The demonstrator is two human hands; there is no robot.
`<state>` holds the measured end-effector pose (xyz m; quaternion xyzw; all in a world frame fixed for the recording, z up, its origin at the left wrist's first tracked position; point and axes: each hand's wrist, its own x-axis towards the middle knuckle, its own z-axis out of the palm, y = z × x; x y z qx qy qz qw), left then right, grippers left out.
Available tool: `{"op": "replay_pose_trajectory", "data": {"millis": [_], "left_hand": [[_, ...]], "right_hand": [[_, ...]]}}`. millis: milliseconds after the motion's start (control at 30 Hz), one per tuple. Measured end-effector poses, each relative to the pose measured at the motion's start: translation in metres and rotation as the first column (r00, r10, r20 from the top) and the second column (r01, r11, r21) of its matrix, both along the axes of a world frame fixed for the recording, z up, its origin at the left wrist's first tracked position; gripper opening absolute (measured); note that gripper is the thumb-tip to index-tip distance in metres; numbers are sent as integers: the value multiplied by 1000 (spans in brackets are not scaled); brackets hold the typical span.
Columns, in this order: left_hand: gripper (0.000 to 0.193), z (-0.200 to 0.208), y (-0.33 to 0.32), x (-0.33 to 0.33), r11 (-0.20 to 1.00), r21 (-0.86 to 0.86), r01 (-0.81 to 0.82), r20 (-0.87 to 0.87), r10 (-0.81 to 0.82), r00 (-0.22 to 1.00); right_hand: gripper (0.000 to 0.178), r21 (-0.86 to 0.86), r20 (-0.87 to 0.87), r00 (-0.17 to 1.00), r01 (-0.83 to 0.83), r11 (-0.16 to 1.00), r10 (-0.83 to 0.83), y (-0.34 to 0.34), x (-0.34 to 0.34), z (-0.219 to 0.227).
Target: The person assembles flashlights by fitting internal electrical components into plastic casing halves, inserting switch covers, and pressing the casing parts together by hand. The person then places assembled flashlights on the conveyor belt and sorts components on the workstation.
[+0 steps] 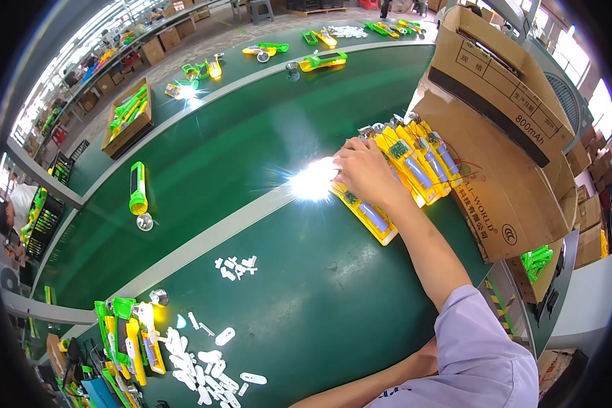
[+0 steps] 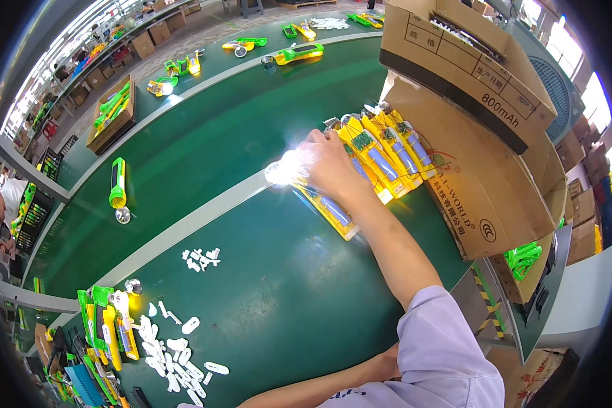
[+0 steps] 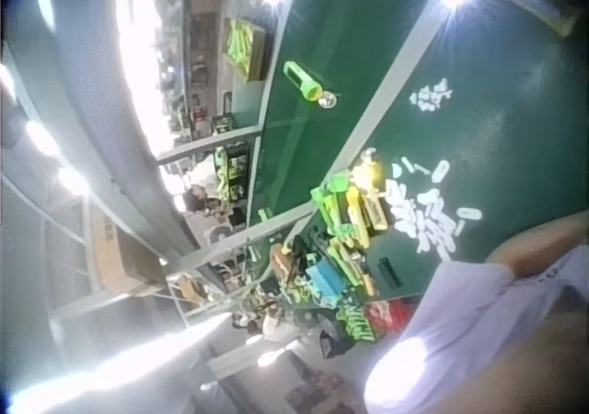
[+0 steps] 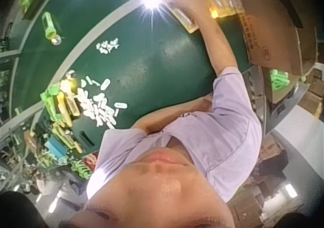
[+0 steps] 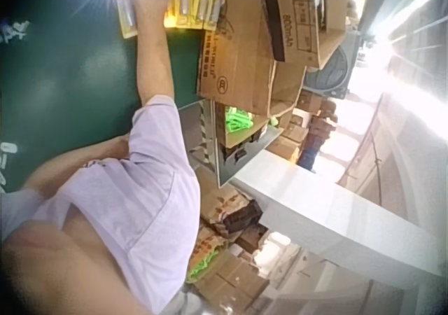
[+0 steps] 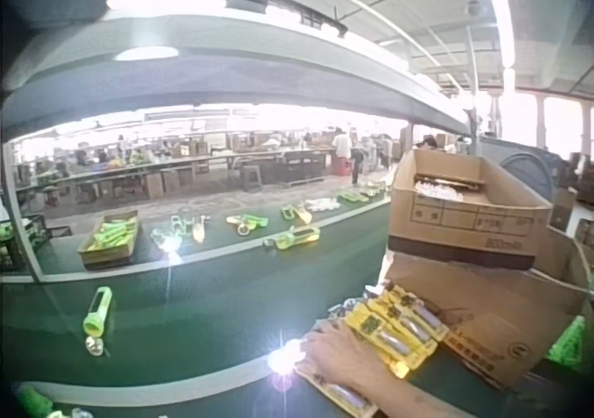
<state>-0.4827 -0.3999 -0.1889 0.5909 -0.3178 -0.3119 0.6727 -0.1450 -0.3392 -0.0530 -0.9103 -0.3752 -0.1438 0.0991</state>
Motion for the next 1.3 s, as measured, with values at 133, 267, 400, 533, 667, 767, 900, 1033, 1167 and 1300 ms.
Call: {"op": "replay_pose_trajectory", "data": {"millis": [133, 267, 400, 533, 667, 767, 900, 1033, 1167, 1300], "left_hand": [[61, 2, -5, 2, 998, -24, -63, -39, 62, 997], [63, 3, -10, 1, 992, -49, -118, -77, 114, 991], [67, -6, -25, -9, 980, -145, -140, -164, 115, 980], [84, -37, -44, -24, 870, -458, -182, -436, -41, 899], [83, -31, -40, -22, 889, -423, -176, -540, -91, 836], [83, -20, -34, -18, 907, -388, -165, -633, -132, 763], [82, -5, -25, -10, 928, -344, -143, -740, -174, 650], [81, 3, -20, -6, 946, -306, -111, -829, -207, 519], [74, 8, -19, -6, 950, -299, -92, -789, -192, 584], [59, 56, 6, 16, 953, -262, -154, -835, -144, 532]], "right_hand": [[14, 85, -24, 999, 44, 995, -43, 4, 4, 1], [14, 173, -77, 997, 40, 984, -27, 3, 10, -16], [21, 247, -102, 994, 55, 967, -31, 1, 14, -17], [23, 240, -277, 951, 205, 949, -136, 5, 17, -15], [26, 199, -254, 932, 313, 929, -260, 4, 15, -18], [28, 231, -291, 926, 311, 922, -240, 3, 16, -19], [36, 230, -282, 924, 325, 917, -257, 3, 20, -22], [30, 254, -300, 920, 333, 908, -253, 2, 21, -25], [29, 188, -181, 934, 341, 921, -308, 7, 20, -28], [27, 212, -154, 932, 357, 910, -329, 9, 20, -30]]}}
